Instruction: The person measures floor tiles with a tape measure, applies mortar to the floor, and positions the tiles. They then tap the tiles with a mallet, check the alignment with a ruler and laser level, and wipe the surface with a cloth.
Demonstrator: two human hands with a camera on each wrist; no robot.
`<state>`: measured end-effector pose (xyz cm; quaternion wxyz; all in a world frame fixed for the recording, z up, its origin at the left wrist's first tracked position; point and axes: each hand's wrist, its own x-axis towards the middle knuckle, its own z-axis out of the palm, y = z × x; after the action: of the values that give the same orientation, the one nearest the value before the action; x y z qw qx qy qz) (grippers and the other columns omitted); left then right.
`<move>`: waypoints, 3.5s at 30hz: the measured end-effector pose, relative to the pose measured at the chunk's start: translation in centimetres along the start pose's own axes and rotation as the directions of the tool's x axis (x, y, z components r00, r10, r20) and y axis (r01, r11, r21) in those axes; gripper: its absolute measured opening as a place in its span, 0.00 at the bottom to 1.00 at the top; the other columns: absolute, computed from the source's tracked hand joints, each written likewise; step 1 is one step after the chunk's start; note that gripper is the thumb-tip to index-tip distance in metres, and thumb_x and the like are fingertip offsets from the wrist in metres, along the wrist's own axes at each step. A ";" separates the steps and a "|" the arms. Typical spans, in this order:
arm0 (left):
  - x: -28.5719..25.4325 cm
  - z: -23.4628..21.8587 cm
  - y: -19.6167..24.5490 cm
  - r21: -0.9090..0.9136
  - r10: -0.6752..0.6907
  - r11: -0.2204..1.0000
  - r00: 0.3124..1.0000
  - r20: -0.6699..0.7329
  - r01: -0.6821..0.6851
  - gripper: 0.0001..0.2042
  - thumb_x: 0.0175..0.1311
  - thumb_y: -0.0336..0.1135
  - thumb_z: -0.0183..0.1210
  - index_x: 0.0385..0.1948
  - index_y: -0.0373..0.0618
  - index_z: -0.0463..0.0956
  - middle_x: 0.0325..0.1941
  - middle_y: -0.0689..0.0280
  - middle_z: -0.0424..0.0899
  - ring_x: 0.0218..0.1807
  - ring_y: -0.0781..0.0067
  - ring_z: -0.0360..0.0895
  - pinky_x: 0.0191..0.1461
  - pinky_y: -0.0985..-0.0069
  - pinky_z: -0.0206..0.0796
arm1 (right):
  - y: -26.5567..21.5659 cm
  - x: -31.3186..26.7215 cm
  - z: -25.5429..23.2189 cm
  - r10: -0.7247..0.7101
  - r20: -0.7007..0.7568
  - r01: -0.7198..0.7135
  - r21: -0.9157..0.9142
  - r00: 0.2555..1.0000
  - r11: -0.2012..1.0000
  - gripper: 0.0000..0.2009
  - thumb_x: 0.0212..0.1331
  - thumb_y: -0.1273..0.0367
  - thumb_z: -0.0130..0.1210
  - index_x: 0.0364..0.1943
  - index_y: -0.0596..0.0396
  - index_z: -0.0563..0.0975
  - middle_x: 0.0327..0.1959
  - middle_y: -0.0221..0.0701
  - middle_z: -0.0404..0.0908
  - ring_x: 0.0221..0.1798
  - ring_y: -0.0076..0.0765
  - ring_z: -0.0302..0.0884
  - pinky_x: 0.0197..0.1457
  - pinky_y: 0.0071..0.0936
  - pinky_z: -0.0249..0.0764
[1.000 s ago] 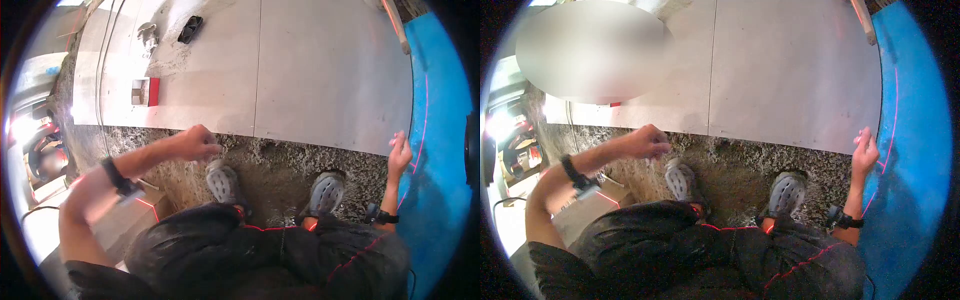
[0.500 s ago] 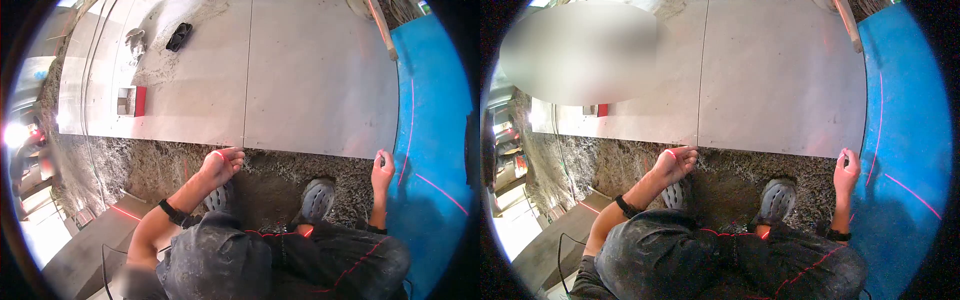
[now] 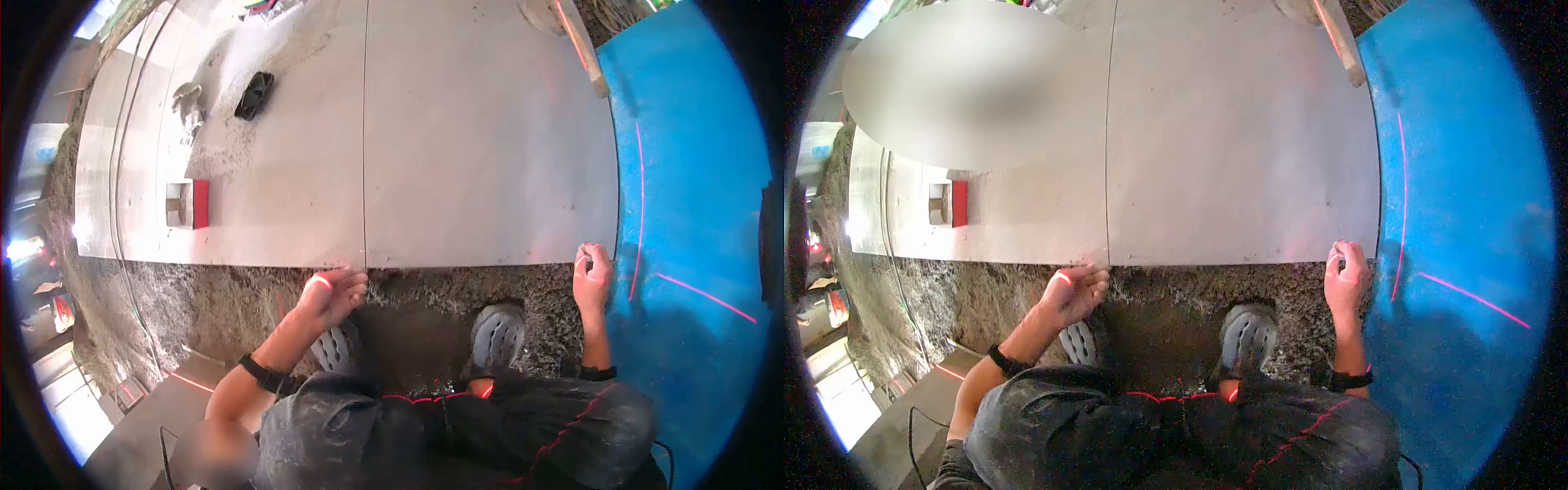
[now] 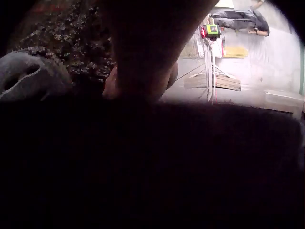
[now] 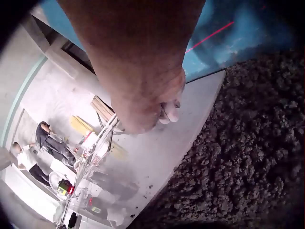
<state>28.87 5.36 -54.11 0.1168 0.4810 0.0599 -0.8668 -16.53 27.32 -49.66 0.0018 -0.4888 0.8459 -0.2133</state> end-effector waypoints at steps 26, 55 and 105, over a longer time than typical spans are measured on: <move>27.2 37.9 42.2 0.582 0.604 -0.796 0.274 0.748 0.167 0.37 0.73 0.55 0.44 0.74 0.33 0.53 0.81 0.51 0.51 0.83 0.51 0.43 0.83 0.53 0.33 | -11.4 43.5 22.3 -0.271 -0.020 0.271 -0.021 0.962 0.962 0.10 0.59 0.66 0.59 0.24 0.52 0.73 0.25 0.37 0.77 0.25 0.52 0.78 0.25 0.49 0.70; 30.8 48.0 49.6 0.882 0.860 -0.432 0.380 0.340 0.189 0.32 0.61 0.47 0.57 0.68 0.43 0.68 0.79 0.57 0.60 0.81 0.46 0.46 0.81 0.43 0.33 | -31.3 111.6 39.3 -0.644 0.426 0.746 -0.122 0.636 0.655 0.07 0.56 0.69 0.56 0.33 0.53 0.84 0.36 0.41 0.84 0.46 0.49 0.81 0.47 0.46 0.77; 31.2 47.5 48.4 0.801 0.833 -0.548 0.239 0.499 0.239 0.31 0.64 0.44 0.54 0.69 0.42 0.67 0.78 0.55 0.61 0.80 0.46 0.49 0.82 0.46 0.35 | -9.9 68.2 11.3 0.259 -0.052 -0.257 -0.417 0.964 0.872 0.21 0.62 0.65 0.62 0.55 0.63 0.72 0.57 0.53 0.71 0.56 0.62 0.72 0.58 0.50 0.72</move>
<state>-13.35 -56.17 -54.97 0.0922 0.5783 -0.8076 -0.0688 -41.53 -37.43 -42.37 -0.0726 -0.3611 0.9294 -0.0226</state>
